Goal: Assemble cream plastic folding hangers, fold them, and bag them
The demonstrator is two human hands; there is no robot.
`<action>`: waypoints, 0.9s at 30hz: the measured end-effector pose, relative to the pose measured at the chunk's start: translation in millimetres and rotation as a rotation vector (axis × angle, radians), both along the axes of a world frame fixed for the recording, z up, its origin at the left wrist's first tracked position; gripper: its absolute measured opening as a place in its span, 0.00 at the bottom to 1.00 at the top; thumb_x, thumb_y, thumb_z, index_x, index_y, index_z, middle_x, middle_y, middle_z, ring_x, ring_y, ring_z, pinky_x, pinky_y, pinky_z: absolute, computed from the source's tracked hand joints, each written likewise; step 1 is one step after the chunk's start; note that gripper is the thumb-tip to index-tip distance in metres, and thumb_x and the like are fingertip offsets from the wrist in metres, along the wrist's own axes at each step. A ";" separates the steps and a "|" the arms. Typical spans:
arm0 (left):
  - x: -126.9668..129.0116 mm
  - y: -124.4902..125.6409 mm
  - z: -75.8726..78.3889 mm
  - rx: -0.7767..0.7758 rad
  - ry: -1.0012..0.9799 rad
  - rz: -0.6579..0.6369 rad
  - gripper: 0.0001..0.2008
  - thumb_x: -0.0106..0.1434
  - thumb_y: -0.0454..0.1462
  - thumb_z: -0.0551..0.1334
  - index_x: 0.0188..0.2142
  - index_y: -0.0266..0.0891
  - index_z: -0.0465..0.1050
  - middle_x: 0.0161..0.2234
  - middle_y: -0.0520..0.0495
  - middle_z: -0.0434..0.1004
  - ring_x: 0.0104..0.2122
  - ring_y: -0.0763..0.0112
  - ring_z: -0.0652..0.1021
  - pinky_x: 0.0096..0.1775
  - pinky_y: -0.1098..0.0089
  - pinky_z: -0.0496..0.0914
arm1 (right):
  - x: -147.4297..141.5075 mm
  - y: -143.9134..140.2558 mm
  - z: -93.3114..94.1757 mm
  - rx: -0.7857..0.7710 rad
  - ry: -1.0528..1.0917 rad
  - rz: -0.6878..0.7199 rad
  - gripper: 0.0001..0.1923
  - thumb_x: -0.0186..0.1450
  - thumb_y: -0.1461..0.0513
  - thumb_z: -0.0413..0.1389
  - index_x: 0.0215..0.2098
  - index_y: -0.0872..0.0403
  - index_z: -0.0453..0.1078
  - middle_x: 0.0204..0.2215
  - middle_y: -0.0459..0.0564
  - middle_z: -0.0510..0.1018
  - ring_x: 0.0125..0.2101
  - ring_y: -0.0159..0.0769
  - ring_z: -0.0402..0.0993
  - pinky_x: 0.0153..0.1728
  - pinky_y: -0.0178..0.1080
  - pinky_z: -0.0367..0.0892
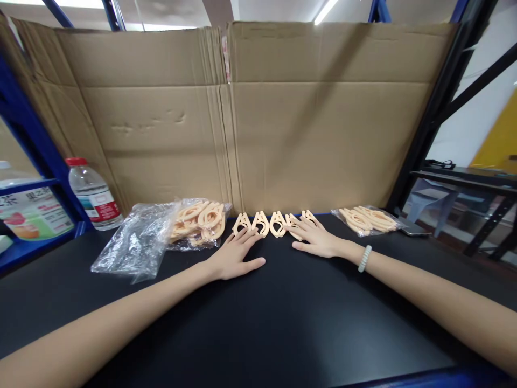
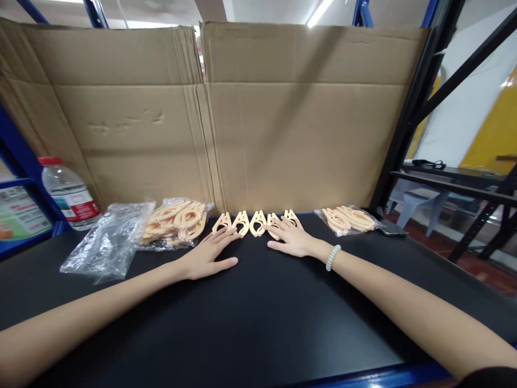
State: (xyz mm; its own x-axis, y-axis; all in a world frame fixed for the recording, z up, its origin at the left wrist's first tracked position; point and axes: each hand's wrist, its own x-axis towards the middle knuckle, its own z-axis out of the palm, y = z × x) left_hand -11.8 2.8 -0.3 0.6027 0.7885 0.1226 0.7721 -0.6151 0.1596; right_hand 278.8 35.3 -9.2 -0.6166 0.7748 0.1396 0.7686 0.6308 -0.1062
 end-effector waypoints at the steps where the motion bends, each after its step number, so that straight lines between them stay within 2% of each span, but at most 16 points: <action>1: 0.3 0.3 -0.7 0.012 -0.004 -0.003 0.35 0.65 0.56 0.51 0.64 0.40 0.55 0.67 0.37 0.50 0.67 0.47 0.50 0.62 0.45 0.49 | -0.1 1.5 -0.6 0.009 0.004 0.001 0.33 0.68 0.41 0.38 0.68 0.41 0.48 0.68 0.51 0.51 0.67 0.53 0.39 0.62 0.63 0.34; 4: 1.9 -3.1 -0.4 0.070 -0.025 -0.015 0.32 0.66 0.54 0.53 0.63 0.40 0.58 0.67 0.38 0.52 0.66 0.47 0.52 0.61 0.45 0.51 | 0.3 -1.3 -1.0 0.044 0.024 -0.021 0.32 0.70 0.43 0.37 0.68 0.44 0.47 0.68 0.52 0.49 0.67 0.52 0.38 0.63 0.62 0.35; 8: -0.3 -17.5 5.9 0.178 -0.052 -0.054 0.25 0.67 0.46 0.53 0.61 0.40 0.61 0.63 0.41 0.62 0.65 0.52 0.56 0.63 0.49 0.50 | 5.7 -15.9 -0.7 0.108 0.049 -0.062 0.31 0.71 0.45 0.36 0.67 0.47 0.50 0.68 0.53 0.49 0.68 0.53 0.35 0.62 0.63 0.35; 11: -14.0 -29.6 12.3 0.278 -0.043 -0.077 0.21 0.67 0.40 0.53 0.58 0.41 0.66 0.61 0.41 0.66 0.65 0.52 0.58 0.64 0.47 0.44 | 14.3 -28.5 -2.5 0.123 0.085 -0.070 0.30 0.71 0.45 0.36 0.66 0.47 0.52 0.67 0.53 0.52 0.67 0.50 0.39 0.62 0.64 0.37; 13: -27.7 -33.2 16.2 0.411 -0.015 -0.058 0.19 0.66 0.38 0.53 0.56 0.44 0.68 0.60 0.43 0.68 0.64 0.50 0.59 0.64 0.44 0.39 | 19.8 -34.4 -4.2 0.130 0.123 -0.082 0.29 0.71 0.46 0.36 0.66 0.47 0.52 0.66 0.54 0.55 0.67 0.48 0.44 0.62 0.64 0.40; 16: -45.8 -30.6 21.7 0.597 -0.077 0.148 0.21 0.65 0.39 0.56 0.57 0.47 0.66 0.64 0.46 0.62 0.66 0.48 0.55 0.64 0.45 0.36 | 24.0 -37.3 -5.9 0.150 0.151 -0.088 0.28 0.71 0.47 0.36 0.64 0.48 0.55 0.65 0.55 0.58 0.66 0.47 0.48 0.62 0.64 0.41; 19: -57.4 -24.7 28.0 0.709 -0.179 0.426 0.28 0.64 0.46 0.57 0.60 0.36 0.62 0.69 0.42 0.46 0.66 0.37 0.45 0.63 0.42 0.36 | 23.8 -35.7 -6.5 0.174 0.156 -0.071 0.25 0.71 0.48 0.38 0.62 0.48 0.57 0.63 0.56 0.60 0.65 0.48 0.50 0.61 0.65 0.42; 22: -72.8 -22.2 37.3 0.725 -0.235 0.569 0.33 0.65 0.51 0.54 0.61 0.30 0.58 0.70 0.39 0.36 0.64 0.27 0.40 0.60 0.36 0.38 | 22.7 -34.2 -7.2 0.189 0.165 -0.055 0.23 0.72 0.50 0.39 0.59 0.48 0.60 0.62 0.57 0.61 0.64 0.48 0.52 0.61 0.65 0.42; 24: -88.4 -21.5 46.2 0.715 -0.273 0.591 0.33 0.66 0.52 0.52 0.63 0.34 0.55 0.70 0.43 0.34 0.63 0.25 0.43 0.59 0.35 0.45 | 22.3 -34.2 -7.8 0.193 0.175 -0.048 0.22 0.72 0.50 0.39 0.58 0.49 0.61 0.62 0.57 0.62 0.63 0.48 0.54 0.60 0.65 0.43; 25: -96.3 -21.0 51.2 0.722 -0.305 0.597 0.33 0.66 0.52 0.53 0.64 0.34 0.53 0.70 0.42 0.35 0.62 0.23 0.48 0.57 0.36 0.52 | 22.2 -34.4 -8.0 0.196 0.181 -0.046 0.22 0.72 0.50 0.40 0.57 0.49 0.61 0.61 0.57 0.62 0.63 0.48 0.54 0.60 0.65 0.44; 26: -103.0 -20.5 56.0 0.715 -0.321 0.585 0.33 0.66 0.50 0.53 0.64 0.33 0.52 0.69 0.39 0.38 0.60 0.24 0.55 0.54 0.38 0.59 | 22.0 -34.6 -8.0 0.201 0.187 -0.043 0.21 0.72 0.51 0.40 0.57 0.49 0.62 0.61 0.57 0.62 0.63 0.48 0.55 0.60 0.65 0.44; 27: -107.2 -20.1 60.1 0.738 -0.337 0.576 0.32 0.67 0.49 0.51 0.64 0.32 0.51 0.68 0.37 0.46 0.58 0.27 0.61 0.51 0.40 0.63 | 21.8 -34.8 -8.0 0.207 0.193 -0.041 0.20 0.72 0.51 0.40 0.56 0.49 0.62 0.61 0.57 0.63 0.62 0.48 0.56 0.60 0.65 0.45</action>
State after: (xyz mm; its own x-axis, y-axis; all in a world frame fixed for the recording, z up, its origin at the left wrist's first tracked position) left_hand -119.1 -17.3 59.8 -0.0043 0.6068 0.7949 0.9688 -0.1945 0.1538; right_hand 300.7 0.5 -17.3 -0.5322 0.7412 0.4092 0.7717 0.6235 -0.1257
